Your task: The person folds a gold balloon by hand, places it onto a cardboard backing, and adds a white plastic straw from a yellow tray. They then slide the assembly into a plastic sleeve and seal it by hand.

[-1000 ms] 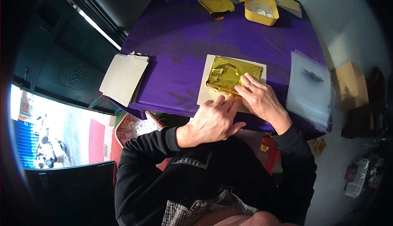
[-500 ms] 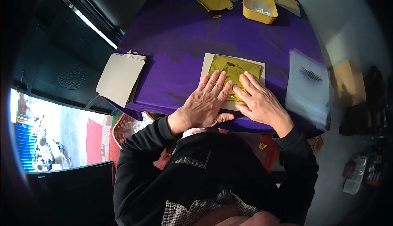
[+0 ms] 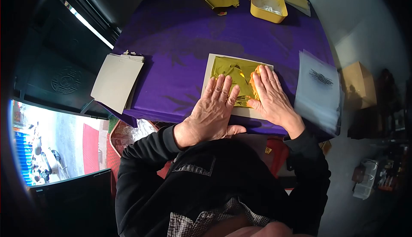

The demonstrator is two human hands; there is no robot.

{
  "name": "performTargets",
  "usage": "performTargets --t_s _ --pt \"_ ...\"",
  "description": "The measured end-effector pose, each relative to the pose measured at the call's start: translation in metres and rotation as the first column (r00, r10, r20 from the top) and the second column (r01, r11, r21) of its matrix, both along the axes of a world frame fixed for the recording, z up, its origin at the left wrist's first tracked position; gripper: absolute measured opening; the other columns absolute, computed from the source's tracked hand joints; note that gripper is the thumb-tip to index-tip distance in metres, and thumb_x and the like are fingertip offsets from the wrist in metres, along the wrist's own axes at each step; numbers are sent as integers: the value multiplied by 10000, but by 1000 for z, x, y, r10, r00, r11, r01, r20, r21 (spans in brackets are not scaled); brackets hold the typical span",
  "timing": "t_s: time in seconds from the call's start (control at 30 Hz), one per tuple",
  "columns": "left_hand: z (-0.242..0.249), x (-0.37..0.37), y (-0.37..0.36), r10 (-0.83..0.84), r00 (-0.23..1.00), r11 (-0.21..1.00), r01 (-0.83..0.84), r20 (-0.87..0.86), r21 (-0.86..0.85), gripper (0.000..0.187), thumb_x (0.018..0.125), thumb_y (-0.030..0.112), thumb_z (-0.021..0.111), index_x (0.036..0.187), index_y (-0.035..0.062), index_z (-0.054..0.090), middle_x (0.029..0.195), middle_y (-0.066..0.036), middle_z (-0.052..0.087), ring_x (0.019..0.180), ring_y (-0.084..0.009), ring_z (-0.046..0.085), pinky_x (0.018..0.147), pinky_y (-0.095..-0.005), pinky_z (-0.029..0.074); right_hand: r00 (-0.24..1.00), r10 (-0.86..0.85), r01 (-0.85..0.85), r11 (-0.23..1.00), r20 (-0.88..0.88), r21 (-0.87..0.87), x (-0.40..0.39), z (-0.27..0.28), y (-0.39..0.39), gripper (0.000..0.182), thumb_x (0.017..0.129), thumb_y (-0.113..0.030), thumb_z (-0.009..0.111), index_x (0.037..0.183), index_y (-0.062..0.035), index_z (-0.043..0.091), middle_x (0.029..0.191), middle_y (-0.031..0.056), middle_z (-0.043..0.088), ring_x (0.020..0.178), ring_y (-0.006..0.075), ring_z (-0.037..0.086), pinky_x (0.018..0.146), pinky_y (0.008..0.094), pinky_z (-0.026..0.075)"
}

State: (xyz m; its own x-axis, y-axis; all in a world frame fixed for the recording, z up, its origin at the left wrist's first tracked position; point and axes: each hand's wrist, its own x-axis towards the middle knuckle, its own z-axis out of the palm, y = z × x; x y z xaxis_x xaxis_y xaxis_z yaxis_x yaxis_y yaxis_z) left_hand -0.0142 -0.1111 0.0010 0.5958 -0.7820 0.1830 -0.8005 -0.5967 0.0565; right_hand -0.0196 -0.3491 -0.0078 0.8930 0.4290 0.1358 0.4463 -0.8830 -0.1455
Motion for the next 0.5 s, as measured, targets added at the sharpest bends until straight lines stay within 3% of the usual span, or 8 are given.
performTargets --t_s 0.1,0.17,0.27,0.37,0.4,0.5 --pt "7 5 7 -32 994 999 30 -108 -26 1046 887 771 268 1399 -136 362 1483 -368 270 1426 -487 203 1180 -532 127 1000 -16 16 999 -3 -31 0 1 1 776 922 -416 562 1464 62 279 1551 277 184 1467 394 139 1196 490 139" --pt "19 20 16 -67 987 988 45 -147 -151 766 991 543 382 1400 -104 395 1515 -318 260 1446 -443 188 1183 -510 150 1000 -23 23 999 4 -37 -1 3 4 782 919 -436 566 1459 59 293 1544 283 201 1462 397 155 1196 491 144" --pt "19 42 15 59 996 976 -72 -66 -205 668 984 422 471 1445 -47 354 1537 -274 251 1460 -398 185 1188 -496 160 999 -32 32 999 3 -44 -2 2 4 787 911 -448 581 1449 59 311 1534 291 217 1454 407 175 1193 494 153" --pt "0 58 13 36 999 995 -39 -23 -97 689 979 427 475 1470 -28 312 1548 -248 248 1464 -383 180 1194 -482 146 999 -19 20 999 27 -31 -2 1 5 789 897 -430 610 1436 69 322 1523 300 228 1443 424 190 1183 507 171" --pt "-6 61 11 16 1000 992 -14 20 -126 708 962 495 459 1452 -8 366 1523 -235 314 1444 -376 243 1177 -510 178 999 -25 26 999 23 -22 -2 3 6 795 894 -433 612 1434 73 321 1520 302 232 1441 426 195 1180 512 176" --pt "-16 65 10 22 999 999 -21 35 -41 735 956 534 437 1462 6 362 1534 -214 310 1453 -351 236 1178 -538 147 999 -48 48 999 -2 -1 -4 14 5 800 905 -430 590 1447 78 293 1529 302 210 1449 419 182 1181 508 168"
